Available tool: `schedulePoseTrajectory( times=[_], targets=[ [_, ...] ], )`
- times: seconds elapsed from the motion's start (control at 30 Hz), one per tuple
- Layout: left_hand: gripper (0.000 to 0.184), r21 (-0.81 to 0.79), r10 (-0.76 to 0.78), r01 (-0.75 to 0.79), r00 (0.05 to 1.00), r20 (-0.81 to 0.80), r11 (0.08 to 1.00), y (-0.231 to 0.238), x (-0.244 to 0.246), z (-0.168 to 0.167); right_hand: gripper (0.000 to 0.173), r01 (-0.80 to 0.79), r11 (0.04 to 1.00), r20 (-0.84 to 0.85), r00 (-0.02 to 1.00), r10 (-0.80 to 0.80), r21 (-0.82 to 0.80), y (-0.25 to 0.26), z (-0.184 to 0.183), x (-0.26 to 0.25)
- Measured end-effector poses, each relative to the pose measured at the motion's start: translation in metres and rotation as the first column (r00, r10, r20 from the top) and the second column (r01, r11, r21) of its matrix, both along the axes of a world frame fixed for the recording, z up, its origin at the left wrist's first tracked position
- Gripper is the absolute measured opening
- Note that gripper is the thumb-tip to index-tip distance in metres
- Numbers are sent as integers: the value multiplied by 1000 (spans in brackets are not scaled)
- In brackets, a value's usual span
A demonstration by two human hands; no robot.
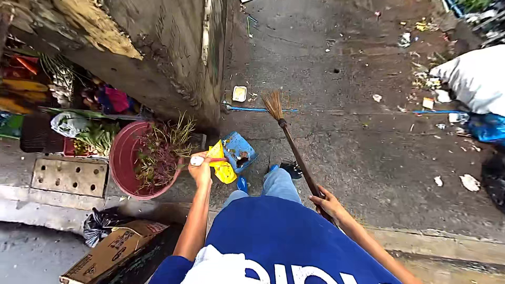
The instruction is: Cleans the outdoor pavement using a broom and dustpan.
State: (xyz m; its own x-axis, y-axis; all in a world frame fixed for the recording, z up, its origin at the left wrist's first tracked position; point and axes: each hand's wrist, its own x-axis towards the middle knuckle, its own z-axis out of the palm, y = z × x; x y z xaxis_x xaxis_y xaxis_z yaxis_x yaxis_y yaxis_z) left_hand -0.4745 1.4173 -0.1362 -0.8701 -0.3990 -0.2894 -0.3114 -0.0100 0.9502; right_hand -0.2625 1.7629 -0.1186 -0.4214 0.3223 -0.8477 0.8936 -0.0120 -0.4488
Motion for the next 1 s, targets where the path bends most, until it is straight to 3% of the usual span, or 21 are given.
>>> schedulePoseTrajectory(
  times=[0.2,0.37,0.47,0.57,0.63,0.7,0.87,0.93,1.0],
  targets=[
    [21,-66,103,-99,993,60,993,37,-31,0,57,-230,956,-84,972,218,-181,-2,-53,-184],
    [22,-176,164,-149,984,70,973,80,-67,10,49,-289,930,27,953,302,-228,61,-119,-291],
    [22,-236,194,-168,977,91,957,98,-93,21,52,-247,951,92,959,267,-186,134,-142,-293],
    [23,-268,205,-175,975,88,947,113,-106,31,60,-294,942,77,948,309,-160,186,-93,-270],
    [25,-280,211,-185,976,63,942,123,-113,37,65,-319,929,54,941,334,-186,194,-46,-261],
    [27,-290,209,-188,977,42,938,136,-120,41,67,-346,904,41,929,367,-251,195,-30,-271],
    [28,-310,183,-168,983,19,936,171,-140,45,56,-343,891,94,918,385,-298,214,-116,-341],
    [28,-313,160,-151,987,2,938,171,-149,47,56,-254,936,163,941,298,-243,236,-124,-342],
    [28,-298,151,-144,989,0,944,176,-151,46,60,-167,971,206,958,201,-171,264,-109,-328]
  ],
)
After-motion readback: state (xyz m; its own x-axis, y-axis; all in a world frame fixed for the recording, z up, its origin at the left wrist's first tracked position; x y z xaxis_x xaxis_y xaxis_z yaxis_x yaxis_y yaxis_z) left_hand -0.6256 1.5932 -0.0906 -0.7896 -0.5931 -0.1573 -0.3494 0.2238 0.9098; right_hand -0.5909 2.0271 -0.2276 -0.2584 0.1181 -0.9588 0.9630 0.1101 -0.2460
